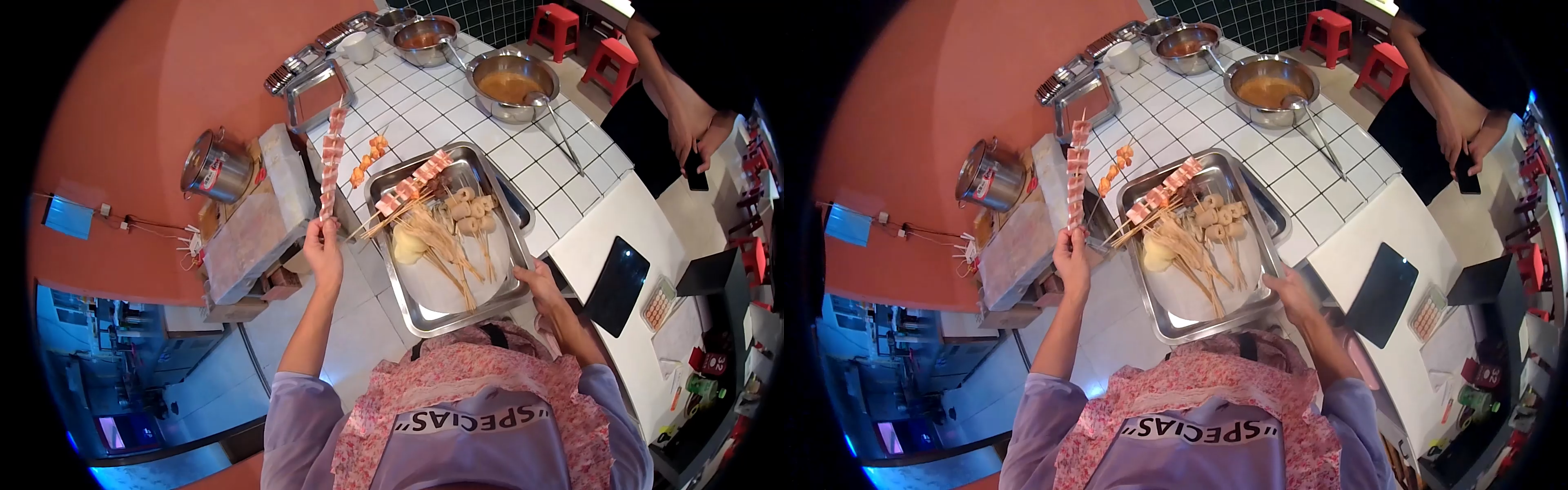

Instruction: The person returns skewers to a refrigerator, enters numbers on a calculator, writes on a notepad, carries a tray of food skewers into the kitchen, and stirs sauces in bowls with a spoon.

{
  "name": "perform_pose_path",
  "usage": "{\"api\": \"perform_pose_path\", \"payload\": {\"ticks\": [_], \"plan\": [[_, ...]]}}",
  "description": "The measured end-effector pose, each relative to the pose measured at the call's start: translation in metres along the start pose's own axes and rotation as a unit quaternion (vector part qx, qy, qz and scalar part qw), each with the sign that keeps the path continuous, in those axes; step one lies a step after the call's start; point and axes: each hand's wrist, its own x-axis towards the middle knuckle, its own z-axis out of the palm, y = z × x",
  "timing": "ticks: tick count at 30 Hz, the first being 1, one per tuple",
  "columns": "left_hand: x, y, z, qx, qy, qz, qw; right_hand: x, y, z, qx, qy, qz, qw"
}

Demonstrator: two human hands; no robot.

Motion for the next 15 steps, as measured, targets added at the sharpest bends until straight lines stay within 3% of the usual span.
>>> {"api": "perform_pose_path", "payload": {"ticks": [15], "plan": [[-0.032,0.000,-0.026,-0.014,0.035,-0.042,0.998,0.004,0.003,0.003,0.022,0.030,-0.002,0.999]]}}
